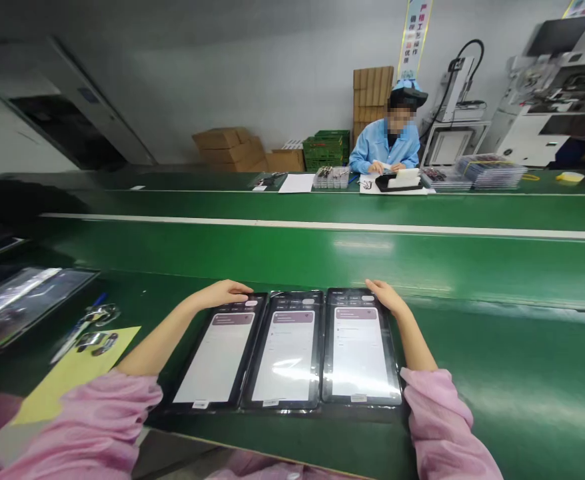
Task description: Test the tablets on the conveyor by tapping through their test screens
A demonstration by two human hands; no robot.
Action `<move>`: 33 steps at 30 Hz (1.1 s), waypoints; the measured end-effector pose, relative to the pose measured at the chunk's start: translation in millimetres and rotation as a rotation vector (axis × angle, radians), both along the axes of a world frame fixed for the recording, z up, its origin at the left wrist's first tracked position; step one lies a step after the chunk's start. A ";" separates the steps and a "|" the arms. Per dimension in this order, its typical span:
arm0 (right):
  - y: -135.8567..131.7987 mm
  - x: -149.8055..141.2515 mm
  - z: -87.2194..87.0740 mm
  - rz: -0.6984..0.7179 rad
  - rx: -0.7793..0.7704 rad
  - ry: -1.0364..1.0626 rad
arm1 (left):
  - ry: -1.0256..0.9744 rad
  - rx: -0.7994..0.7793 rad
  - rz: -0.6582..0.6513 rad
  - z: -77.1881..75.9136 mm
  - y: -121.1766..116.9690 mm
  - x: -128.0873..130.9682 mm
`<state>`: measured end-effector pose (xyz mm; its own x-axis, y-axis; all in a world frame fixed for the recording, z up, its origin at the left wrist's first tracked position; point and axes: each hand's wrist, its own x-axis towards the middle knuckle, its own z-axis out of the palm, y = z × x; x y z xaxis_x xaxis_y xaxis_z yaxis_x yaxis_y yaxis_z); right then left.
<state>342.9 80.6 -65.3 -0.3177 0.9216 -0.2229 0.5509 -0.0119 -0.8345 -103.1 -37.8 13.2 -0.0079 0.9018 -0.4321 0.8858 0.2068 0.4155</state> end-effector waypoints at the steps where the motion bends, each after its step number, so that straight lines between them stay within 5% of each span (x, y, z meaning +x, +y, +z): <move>1: -0.7 -1.8 4.2 -0.015 0.015 -0.035 | 0.028 0.046 0.006 -1.4 -2.5 3.4; 5: -27.9 -8.4 23.6 -0.150 0.156 -0.205 | 0.110 0.210 0.013 -0.6 -20.1 13.7; 8: -92.4 -16.8 27.0 -0.199 0.563 -0.477 | 0.123 0.417 0.063 0.9 -60.5 7.8; 11: -178.6 -27.7 13.5 0.022 0.930 -0.636 | 0.064 0.611 0.032 -12.5 -121.1 -5.2; 15: -247.2 -40.7 -5.9 0.288 1.039 -0.678 | -0.072 0.612 -0.146 -51.1 -180.4 -23.4; 19: -224.6 -62.0 8.9 0.418 0.720 -0.756 | -0.049 0.541 -0.207 -69.8 -167.4 -31.9; 23: -161.4 -96.4 43.6 0.422 0.467 -0.835 | 0.091 0.503 -0.112 -58.9 -108.6 -24.4; 26: -127.9 -110.7 61.0 0.282 0.470 -0.861 | 0.193 0.583 0.063 -50.8 -78.6 -17.4; 30: -128.2 -94.4 63.9 0.150 0.678 -0.735 | 0.250 0.667 0.214 -48.0 -89.5 -15.3; 33: -150.3 -70.6 55.1 0.226 0.673 -0.557 | 0.239 0.767 0.151 -49.0 -120.6 -9.0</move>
<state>272.3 -69.6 -10.1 -0.5148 0.8412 0.1655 0.8072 0.5406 -0.2370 -112.2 -158.4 -35.8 -0.1667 0.9280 0.3333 0.9537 0.0659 0.2935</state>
